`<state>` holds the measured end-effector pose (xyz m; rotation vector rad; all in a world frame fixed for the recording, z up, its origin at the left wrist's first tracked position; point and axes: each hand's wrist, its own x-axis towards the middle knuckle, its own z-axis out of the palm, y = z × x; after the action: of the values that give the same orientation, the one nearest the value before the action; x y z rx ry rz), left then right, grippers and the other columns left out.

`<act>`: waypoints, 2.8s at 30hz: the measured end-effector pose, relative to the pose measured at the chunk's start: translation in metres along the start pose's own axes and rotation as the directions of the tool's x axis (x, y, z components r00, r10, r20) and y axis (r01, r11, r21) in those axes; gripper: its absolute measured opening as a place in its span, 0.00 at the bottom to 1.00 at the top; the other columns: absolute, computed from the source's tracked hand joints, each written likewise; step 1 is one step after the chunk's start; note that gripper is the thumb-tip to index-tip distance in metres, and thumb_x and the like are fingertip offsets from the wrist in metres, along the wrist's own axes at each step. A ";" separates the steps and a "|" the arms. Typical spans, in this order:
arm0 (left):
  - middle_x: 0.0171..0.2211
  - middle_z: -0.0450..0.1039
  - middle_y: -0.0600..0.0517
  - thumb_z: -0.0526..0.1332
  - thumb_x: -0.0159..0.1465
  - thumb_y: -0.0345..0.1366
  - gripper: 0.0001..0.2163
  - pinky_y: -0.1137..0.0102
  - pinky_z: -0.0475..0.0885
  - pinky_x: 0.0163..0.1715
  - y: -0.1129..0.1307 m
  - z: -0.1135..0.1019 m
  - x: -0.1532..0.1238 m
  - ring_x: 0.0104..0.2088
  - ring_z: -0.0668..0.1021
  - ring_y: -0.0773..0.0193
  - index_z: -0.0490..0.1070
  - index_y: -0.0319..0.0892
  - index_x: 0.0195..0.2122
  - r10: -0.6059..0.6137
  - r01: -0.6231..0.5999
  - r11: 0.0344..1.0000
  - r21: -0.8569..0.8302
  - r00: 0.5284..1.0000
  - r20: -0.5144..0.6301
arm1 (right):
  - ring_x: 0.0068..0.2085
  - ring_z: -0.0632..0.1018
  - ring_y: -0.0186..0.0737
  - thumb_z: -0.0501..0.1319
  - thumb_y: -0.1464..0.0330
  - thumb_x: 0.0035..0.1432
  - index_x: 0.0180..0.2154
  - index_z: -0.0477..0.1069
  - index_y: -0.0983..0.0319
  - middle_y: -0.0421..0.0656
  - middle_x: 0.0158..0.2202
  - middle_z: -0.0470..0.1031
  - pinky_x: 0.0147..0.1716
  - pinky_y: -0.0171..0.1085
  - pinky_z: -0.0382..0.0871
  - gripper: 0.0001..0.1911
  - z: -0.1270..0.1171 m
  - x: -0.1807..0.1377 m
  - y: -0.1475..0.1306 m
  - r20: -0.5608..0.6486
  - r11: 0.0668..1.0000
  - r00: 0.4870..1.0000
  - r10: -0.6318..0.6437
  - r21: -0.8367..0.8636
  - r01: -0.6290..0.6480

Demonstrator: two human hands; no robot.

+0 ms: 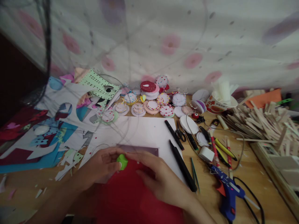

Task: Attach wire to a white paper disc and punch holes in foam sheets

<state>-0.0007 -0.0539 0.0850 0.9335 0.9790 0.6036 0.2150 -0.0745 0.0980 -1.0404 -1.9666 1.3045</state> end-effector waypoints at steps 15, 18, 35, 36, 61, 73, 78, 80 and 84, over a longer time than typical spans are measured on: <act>0.38 0.77 0.47 0.69 0.52 0.38 0.15 0.69 0.70 0.39 0.006 -0.002 0.007 0.39 0.77 0.59 0.76 0.39 0.39 -0.042 0.046 0.997 -0.056 0.997 0.068 | 0.61 0.63 0.40 0.55 0.79 0.55 0.61 0.56 0.56 0.45 0.62 0.60 0.60 0.48 0.55 0.34 0.001 0.006 0.001 0.104 0.994 0.992 0.075 0.073 -0.083; 0.39 0.77 0.46 0.69 0.52 0.38 0.16 0.67 0.70 0.41 0.005 0.000 0.009 0.40 0.77 0.58 0.76 0.38 0.41 -0.061 0.069 0.996 -0.056 0.991 0.122 | 0.61 0.63 0.40 0.55 0.79 0.55 0.62 0.54 0.55 0.43 0.62 0.60 0.60 0.48 0.54 0.34 0.003 0.008 0.002 0.111 0.993 0.991 0.073 0.088 -0.083; 0.33 0.75 0.51 0.70 0.50 0.36 0.14 0.70 0.68 0.37 0.010 0.010 0.000 0.35 0.75 0.63 0.72 0.40 0.36 0.052 -0.046 0.991 0.125 0.998 -0.040 | 0.29 0.68 0.32 0.56 0.69 0.61 0.35 0.69 0.61 0.38 0.28 0.69 0.27 0.31 0.61 0.05 -0.005 0.011 -0.003 -0.107 0.979 0.980 0.168 -0.102 -0.178; 0.32 0.74 0.52 0.70 0.50 0.36 0.14 0.71 0.68 0.37 0.011 0.012 -0.002 0.35 0.75 0.63 0.72 0.40 0.37 0.052 -0.047 0.990 0.133 0.998 -0.036 | 0.29 0.68 0.32 0.55 0.70 0.61 0.33 0.69 0.61 0.37 0.27 0.69 0.27 0.31 0.61 0.05 -0.006 0.013 -0.003 -0.100 0.979 0.982 0.160 -0.107 -0.171; 0.36 0.74 0.52 0.66 0.56 0.37 0.12 0.69 0.68 0.40 0.000 0.007 -0.005 0.38 0.74 0.62 0.71 0.42 0.41 0.184 -0.179 0.889 0.421 0.983 0.030 | 0.29 0.70 0.31 0.55 0.69 0.61 0.34 0.67 0.62 0.38 0.28 0.71 0.28 0.30 0.62 0.05 0.007 0.019 0.007 -0.062 0.986 0.984 0.167 -0.014 -0.168; 0.35 0.74 0.54 0.62 0.57 0.27 0.09 0.71 0.66 0.39 0.001 0.017 0.001 0.38 0.74 0.64 0.70 0.42 0.38 0.307 -0.257 0.760 0.597 0.951 0.019 | 0.47 0.73 0.40 0.65 0.67 0.53 0.52 0.62 0.59 0.44 0.46 0.72 0.48 0.37 0.66 0.24 0.001 0.023 0.004 0.081 0.980 0.993 0.087 0.170 -0.100; 0.36 0.74 0.53 0.61 0.55 0.26 0.11 0.71 0.67 0.38 -0.005 0.017 0.004 0.37 0.74 0.63 0.71 0.41 0.39 0.356 -0.275 0.700 0.659 0.934 0.011 | 0.43 0.74 0.40 0.64 0.70 0.54 0.48 0.69 0.58 0.40 0.40 0.75 0.45 0.36 0.66 0.19 0.003 0.028 0.004 0.120 0.994 0.990 0.070 0.071 -0.079; 0.35 0.74 0.52 0.61 0.56 0.27 0.10 0.71 0.67 0.38 -0.007 0.017 0.003 0.36 0.74 0.63 0.71 0.40 0.39 0.367 -0.280 0.686 0.672 0.930 0.013 | 0.42 0.74 0.40 0.65 0.70 0.53 0.47 0.70 0.59 0.39 0.39 0.75 0.43 0.35 0.67 0.17 0.005 0.029 0.005 0.121 0.994 0.990 0.076 0.069 -0.085; 0.36 0.76 0.52 0.61 0.57 0.29 0.10 0.70 0.68 0.39 -0.003 0.017 0.004 0.38 0.75 0.62 0.72 0.41 0.40 0.349 -0.279 0.720 0.635 0.937 0.015 | 0.40 0.75 0.39 0.64 0.69 0.55 0.46 0.71 0.60 0.39 0.38 0.76 0.40 0.34 0.67 0.15 0.002 0.029 0.004 0.126 0.994 0.988 0.086 0.063 -0.095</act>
<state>0.0157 -0.0591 0.0847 1.7165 1.1544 0.6212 0.1982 -0.0501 0.0947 -1.0492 -1.9690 1.5076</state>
